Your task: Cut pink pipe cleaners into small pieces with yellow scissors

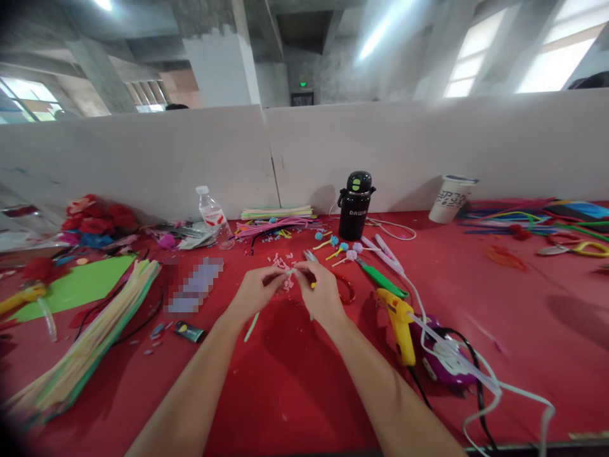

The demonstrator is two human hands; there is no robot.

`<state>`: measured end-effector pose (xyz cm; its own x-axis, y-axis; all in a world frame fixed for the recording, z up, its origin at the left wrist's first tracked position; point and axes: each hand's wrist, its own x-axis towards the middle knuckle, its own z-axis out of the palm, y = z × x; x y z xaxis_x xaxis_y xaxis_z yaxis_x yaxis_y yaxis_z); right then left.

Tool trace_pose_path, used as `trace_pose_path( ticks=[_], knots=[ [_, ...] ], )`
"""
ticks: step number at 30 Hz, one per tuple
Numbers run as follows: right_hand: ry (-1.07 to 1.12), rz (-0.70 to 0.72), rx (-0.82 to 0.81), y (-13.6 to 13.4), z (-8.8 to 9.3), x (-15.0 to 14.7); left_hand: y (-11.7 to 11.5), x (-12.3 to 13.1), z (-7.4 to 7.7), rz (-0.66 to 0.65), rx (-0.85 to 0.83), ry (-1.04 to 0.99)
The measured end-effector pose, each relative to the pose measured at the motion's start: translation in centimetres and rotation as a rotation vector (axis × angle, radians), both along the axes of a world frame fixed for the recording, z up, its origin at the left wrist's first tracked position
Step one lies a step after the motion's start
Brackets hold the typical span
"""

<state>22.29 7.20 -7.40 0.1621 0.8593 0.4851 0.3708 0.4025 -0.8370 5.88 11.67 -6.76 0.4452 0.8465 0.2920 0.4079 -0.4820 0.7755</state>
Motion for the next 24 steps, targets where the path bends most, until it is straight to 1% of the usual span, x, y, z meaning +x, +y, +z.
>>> trace_pose_path(
  ticks=[4, 11, 18, 24],
  knots=[
    [-0.006, 0.052, -0.016, -0.02, -0.08, -0.40, -0.23, 0.14, 0.01, 0.071, 0.046, -0.017],
    [-0.020, 0.052, -0.016, -0.17, 0.12, -0.54, -0.22, 0.31, -0.07, 0.134, 0.008, -0.099],
    [0.039, 0.021, -0.004, -0.19, 0.10, -0.29, -0.14, 0.64, -0.27, -0.007, -0.166, -0.219],
    [0.053, 0.000, -0.010, -0.12, 0.44, -0.21, 0.00, 0.47, 0.03, -0.070, -0.193, -0.249]
  ],
)
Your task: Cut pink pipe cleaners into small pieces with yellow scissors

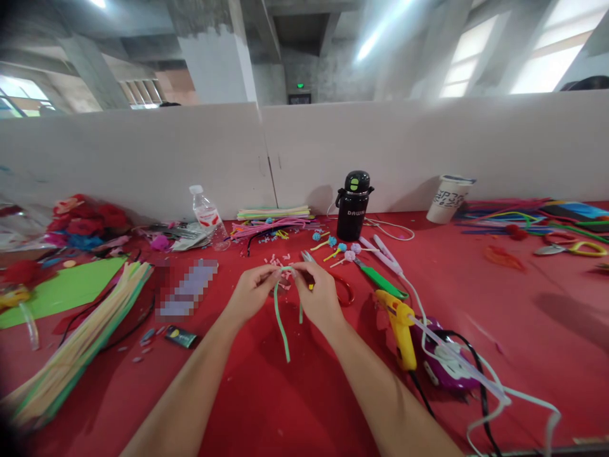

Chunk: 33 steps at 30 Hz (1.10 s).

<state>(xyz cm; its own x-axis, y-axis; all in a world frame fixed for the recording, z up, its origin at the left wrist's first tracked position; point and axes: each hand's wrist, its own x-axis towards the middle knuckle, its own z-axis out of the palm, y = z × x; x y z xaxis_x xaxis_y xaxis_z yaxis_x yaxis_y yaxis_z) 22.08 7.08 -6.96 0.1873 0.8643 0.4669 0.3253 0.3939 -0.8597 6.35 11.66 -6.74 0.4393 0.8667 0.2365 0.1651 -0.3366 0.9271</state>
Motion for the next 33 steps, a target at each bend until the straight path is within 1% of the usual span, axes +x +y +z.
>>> trace_pose_path(
  ticks=[4, 7, 10, 13, 19, 26, 29, 33],
  knots=[
    [0.014, -0.002, -0.024, 0.1, -0.2, 0.1, 0.0, -0.2, 0.3, -0.047, -0.097, -0.050],
    [0.026, 0.026, -0.022, 0.1, -0.2, 0.1, 0.0, -0.3, 0.5, -0.050, -0.155, -0.100],
    [0.020, 0.008, -0.009, 0.0, 0.0, 0.1, -0.1, -0.2, 0.7, -0.049, -0.175, -0.121],
    [0.013, -0.023, 0.002, -0.1, 0.2, 0.1, -0.3, -0.2, 0.9, -0.045, -0.174, -0.099],
    [0.047, -0.028, -0.006, -0.1, 0.3, 0.0, -0.7, -0.2, 1.4, -0.078, -0.191, -0.003],
    [0.132, 0.000, -0.052, -0.1, 0.2, -0.2, -0.8, -0.2, 1.4, -0.105, -0.230, 0.015],
    [0.155, 0.017, -0.050, 0.1, 0.1, -0.1, -0.7, -0.2, 1.3, -0.077, -0.208, -0.031],
    [0.143, 0.066, -0.055, 0.2, 0.1, 0.0, -0.5, -0.1, 1.1, 0.003, -0.160, -0.101]
  ],
)
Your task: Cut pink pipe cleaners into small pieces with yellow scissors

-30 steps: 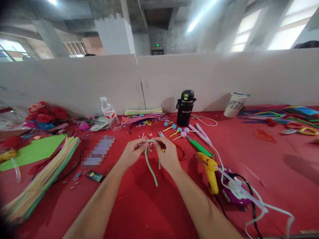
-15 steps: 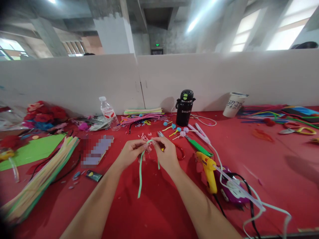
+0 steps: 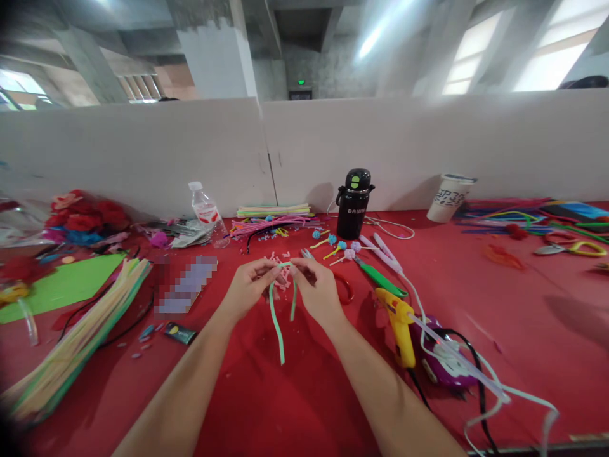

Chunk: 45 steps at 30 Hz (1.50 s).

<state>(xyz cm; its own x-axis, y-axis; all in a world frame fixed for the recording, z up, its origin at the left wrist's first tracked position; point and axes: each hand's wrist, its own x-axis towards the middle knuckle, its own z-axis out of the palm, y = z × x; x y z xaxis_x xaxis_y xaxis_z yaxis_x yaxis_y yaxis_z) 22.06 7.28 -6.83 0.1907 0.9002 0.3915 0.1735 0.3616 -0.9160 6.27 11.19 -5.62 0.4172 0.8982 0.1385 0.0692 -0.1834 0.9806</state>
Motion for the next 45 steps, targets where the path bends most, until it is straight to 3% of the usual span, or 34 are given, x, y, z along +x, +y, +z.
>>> trace_pose_path(
  ticks=[6, 15, 38, 45],
  knots=[
    [-0.024, 0.017, 0.013, -0.2, 0.1, -0.1, 0.2, 0.0, -0.3, 0.030, 0.003, -0.012],
    [0.198, 0.260, -0.097, 0.2, 0.0, 0.5, 0.7, -0.4, 0.0, 0.049, 0.076, -0.014],
    [0.114, 0.149, -0.022, 0.0, 0.2, 0.7, -0.2, -0.3, 0.8, -0.053, -0.100, -0.026],
    [0.078, 0.118, -0.025, -0.1, 0.1, 0.8, 0.0, -0.4, 0.2, -0.081, -0.094, 0.008]
  ],
)
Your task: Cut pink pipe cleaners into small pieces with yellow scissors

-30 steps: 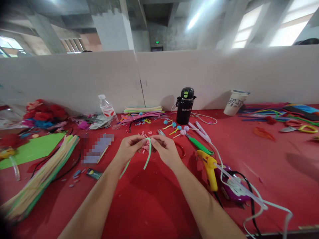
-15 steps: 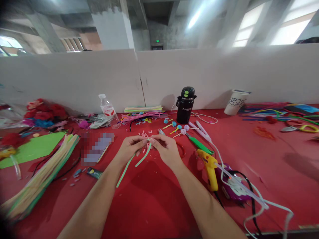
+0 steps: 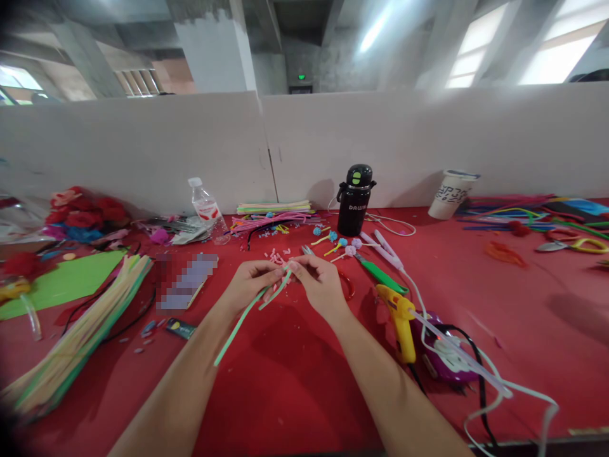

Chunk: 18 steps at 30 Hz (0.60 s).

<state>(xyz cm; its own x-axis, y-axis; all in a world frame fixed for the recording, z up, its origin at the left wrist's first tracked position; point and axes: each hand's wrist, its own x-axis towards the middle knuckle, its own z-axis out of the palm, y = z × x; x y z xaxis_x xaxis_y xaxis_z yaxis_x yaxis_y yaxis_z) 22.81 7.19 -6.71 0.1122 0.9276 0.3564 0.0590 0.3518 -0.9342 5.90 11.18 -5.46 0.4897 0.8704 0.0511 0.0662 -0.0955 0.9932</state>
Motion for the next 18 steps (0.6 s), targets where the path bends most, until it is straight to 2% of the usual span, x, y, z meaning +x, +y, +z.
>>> trace_pose_path(
  ticks=[11, 18],
  knots=[
    [-0.065, -0.010, 0.032, -0.24, 0.13, 0.10, -0.15, 0.13, -0.11, 0.015, -0.010, -0.052],
    [0.025, -0.022, 0.033, -0.09, 0.12, -0.15, -0.04, 0.22, 0.15, 0.082, 0.071, -0.072]
  ],
)
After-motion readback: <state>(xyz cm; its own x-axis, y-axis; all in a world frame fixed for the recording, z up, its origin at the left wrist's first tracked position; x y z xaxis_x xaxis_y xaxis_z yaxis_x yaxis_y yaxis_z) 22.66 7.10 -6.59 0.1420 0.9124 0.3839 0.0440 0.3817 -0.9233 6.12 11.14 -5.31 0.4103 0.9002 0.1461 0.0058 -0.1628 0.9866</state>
